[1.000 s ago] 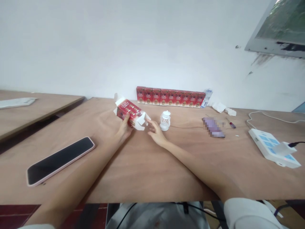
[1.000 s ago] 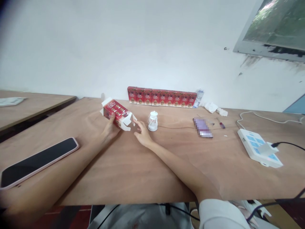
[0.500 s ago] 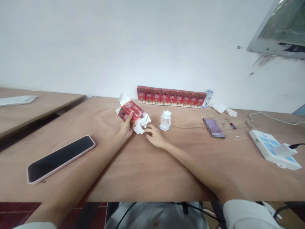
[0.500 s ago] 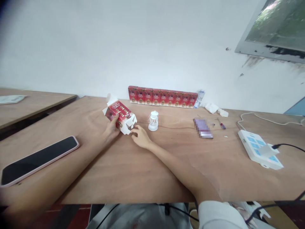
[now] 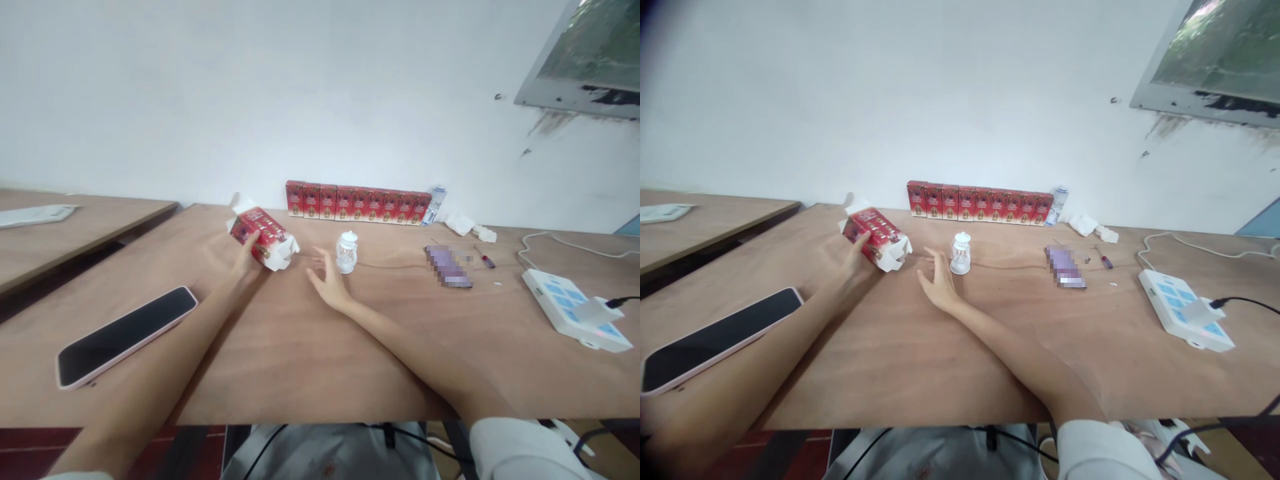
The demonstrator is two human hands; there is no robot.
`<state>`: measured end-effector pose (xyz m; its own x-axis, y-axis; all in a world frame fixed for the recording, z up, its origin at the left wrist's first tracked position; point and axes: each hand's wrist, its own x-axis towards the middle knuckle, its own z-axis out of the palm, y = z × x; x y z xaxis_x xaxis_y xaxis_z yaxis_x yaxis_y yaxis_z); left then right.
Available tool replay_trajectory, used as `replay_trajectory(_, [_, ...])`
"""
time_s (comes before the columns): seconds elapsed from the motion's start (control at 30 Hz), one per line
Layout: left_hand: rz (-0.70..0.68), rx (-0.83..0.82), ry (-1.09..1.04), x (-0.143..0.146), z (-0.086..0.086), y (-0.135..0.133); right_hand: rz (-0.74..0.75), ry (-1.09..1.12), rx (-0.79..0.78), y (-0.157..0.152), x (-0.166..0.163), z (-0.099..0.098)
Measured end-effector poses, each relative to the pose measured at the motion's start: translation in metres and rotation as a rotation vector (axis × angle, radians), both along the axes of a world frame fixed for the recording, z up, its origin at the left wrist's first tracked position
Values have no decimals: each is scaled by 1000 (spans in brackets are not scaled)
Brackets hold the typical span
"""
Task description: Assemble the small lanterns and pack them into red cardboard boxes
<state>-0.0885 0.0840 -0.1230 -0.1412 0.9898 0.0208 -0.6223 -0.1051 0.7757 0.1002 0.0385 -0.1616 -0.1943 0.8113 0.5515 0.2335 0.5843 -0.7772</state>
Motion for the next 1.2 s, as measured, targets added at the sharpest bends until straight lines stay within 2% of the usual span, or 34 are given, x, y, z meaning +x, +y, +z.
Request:
replay_trajectory(0.17, [10,109,255,38,6,-21,-56,25,-71,-1,-1,-1])
replay_trajectory(0.33, [-94,189,551,62,-6,-38,4,255,-141,4,-2,-2])
replay_trajectory(0.4, [-106,215,595,63,-9,-39,7,316,-175,4,-2,-1])
replay_trajectory(0.53, [-161,242,472,50,-2,-34,14,422,-242,3,-3,2])
replay_trajectory(0.63, [-236,186,527,37,6,-29,20,501,-280,2,-4,2])
replay_trajectory(0.73, [-244,154,537,32,6,-27,10,523,-302,3,-5,1])
replay_trajectory(0.83, [-161,162,546,34,2,-25,-1,501,-311,4,-6,1])
replay_trajectory(1.0, [119,256,736,47,6,-36,-51,395,-253,4,-3,0])
replay_trajectory(1.13, [179,394,900,60,13,-53,-79,50,-66,-5,-2,3])
replay_trajectory(1.2, [179,373,940,61,17,-54,-81,-115,27,-13,-2,5])
